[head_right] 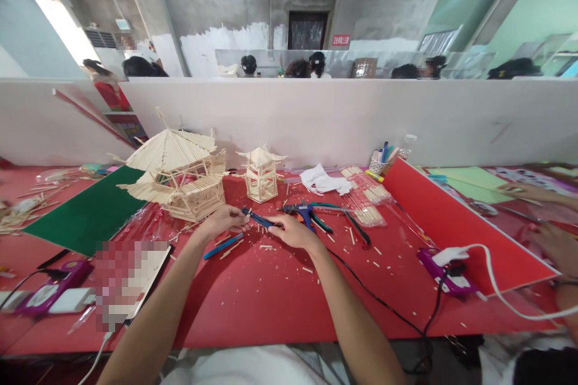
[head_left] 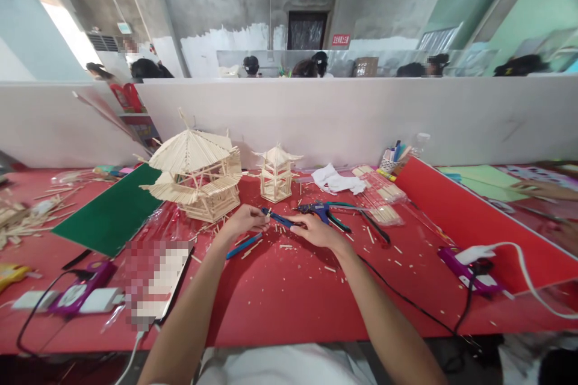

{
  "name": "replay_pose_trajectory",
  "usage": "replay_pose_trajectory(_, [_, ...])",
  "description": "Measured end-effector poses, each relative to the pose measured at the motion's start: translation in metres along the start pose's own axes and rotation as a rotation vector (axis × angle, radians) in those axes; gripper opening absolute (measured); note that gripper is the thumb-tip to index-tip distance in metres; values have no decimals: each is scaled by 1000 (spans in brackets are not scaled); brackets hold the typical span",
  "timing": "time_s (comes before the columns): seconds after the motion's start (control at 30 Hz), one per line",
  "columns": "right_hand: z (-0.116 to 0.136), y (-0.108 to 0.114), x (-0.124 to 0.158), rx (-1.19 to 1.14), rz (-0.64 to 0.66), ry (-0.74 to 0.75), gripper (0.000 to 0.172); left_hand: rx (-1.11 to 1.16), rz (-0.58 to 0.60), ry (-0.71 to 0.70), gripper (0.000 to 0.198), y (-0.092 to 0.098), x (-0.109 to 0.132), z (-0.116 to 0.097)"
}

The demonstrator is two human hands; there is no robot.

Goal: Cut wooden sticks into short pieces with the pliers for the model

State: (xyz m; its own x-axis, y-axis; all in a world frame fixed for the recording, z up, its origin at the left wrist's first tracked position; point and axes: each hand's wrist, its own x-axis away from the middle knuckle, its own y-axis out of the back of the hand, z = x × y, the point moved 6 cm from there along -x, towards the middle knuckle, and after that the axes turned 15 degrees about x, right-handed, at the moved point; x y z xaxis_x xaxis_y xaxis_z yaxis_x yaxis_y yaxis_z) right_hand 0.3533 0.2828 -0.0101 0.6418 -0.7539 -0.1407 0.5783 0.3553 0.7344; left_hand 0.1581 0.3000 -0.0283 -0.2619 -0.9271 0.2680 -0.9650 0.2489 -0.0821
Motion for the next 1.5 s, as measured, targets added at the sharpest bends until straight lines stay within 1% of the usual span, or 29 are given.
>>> replay_pose_trajectory(0.13, [2,1,0,23,-1,17,46,13,-12,-10,38,2,-2,1])
replay_pose_trajectory(0.37, [4,1,1,58,23,20,46,26,14,10,43,5,-4,4])
replay_pose_trajectory(0.5, [4,0,1,89,10,35,45,30,7,33,43,5,-1,3])
replay_pose_trajectory(0.8, [8,-3,-2,120,-19,29,44,50,-9,29,42,7,-4,4])
replay_pose_trajectory(0.9, [12,-5,-3,205,-74,-8,42,44,-4,16,44,7,-5,5])
replay_pose_trajectory(0.97, [14,-8,-4,312,-96,-56,42,38,4,7,45,7,-6,5])
replay_pose_trajectory(1.1, [16,-16,-7,566,-53,-182,49,23,-3,-5,44,7,-5,4])
replay_pose_trajectory(1.2, [18,-16,-8,697,-26,-237,51,14,-17,1,39,6,-3,2])
replay_pose_trajectory(1.3, [17,-16,-8,770,-5,-276,53,8,-19,4,36,3,-1,0])
replay_pose_trajectory(1.5, [17,-20,-10,823,9,-278,58,16,-29,14,39,2,-1,-1])
